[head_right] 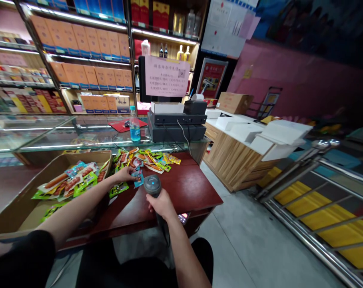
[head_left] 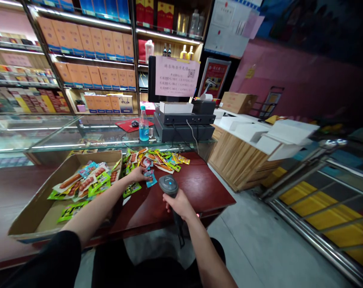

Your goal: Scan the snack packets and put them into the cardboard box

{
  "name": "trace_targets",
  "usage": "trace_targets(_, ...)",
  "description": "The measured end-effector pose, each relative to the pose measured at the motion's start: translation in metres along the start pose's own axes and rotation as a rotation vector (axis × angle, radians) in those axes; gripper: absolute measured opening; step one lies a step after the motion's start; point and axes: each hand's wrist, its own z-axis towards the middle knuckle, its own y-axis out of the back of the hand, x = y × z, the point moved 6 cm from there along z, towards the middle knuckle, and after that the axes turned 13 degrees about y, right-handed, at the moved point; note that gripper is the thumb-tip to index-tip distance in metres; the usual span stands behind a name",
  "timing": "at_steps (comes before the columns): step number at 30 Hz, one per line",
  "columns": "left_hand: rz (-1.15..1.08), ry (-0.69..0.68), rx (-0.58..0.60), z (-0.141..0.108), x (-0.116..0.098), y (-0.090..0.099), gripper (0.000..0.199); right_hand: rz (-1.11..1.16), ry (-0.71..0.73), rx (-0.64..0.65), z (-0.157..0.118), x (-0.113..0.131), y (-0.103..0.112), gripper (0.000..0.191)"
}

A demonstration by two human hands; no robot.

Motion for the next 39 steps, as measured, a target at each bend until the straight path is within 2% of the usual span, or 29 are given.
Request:
trace_targets(5, -0.428, 0.043, 0.124, -0.013, -0.012, 0.004, 0.041, 0.005, 0.018, 0.016, -0.001, 0.008, -0.005, 0.018)
trace_targets(8, -0.556, 0.042, 0.181, -0.015, -0.015, 0.007, 0.043, 0.005, 0.027, 0.037, -0.001, 0.014, -0.009, 0.017)
trace_targets(14, -0.583, 0.063, 0.182, -0.014, -0.013, 0.006, 0.052, 0.003, -0.004, 0.031, 0.004, 0.021, -0.013, 0.017)
trace_targets(18, -0.501, 0.085, 0.109, -0.016, -0.013, 0.008, 0.040, -0.001, -0.027, 0.018, 0.008, 0.019, -0.012, 0.018)
trace_targets(22, -0.446, 0.126, 0.106, -0.014, -0.008, 0.008, 0.033, 0.002, -0.038, 0.015, 0.010, 0.018, -0.012, 0.018)
trace_targets(27, -0.417, 0.105, 0.088, -0.009, -0.003, 0.010, 0.028, 0.014, -0.039, 0.021, 0.011, 0.016, -0.014, 0.017)
trace_targets(30, -0.401, 0.082, 0.071, -0.009, -0.003, 0.012, 0.029, 0.019, -0.035, 0.017, 0.012, 0.015, -0.014, 0.016)
trace_targets(36, -0.433, 0.116, 0.113, -0.007, -0.002, 0.007, 0.036, 0.009, -0.048, 0.007, 0.011, 0.015, -0.012, 0.017)
trace_targets(39, -0.454, 0.127, 0.084, -0.005, -0.004, 0.014, 0.040, 0.002, -0.048, 0.004, 0.012, 0.016, -0.013, 0.019)
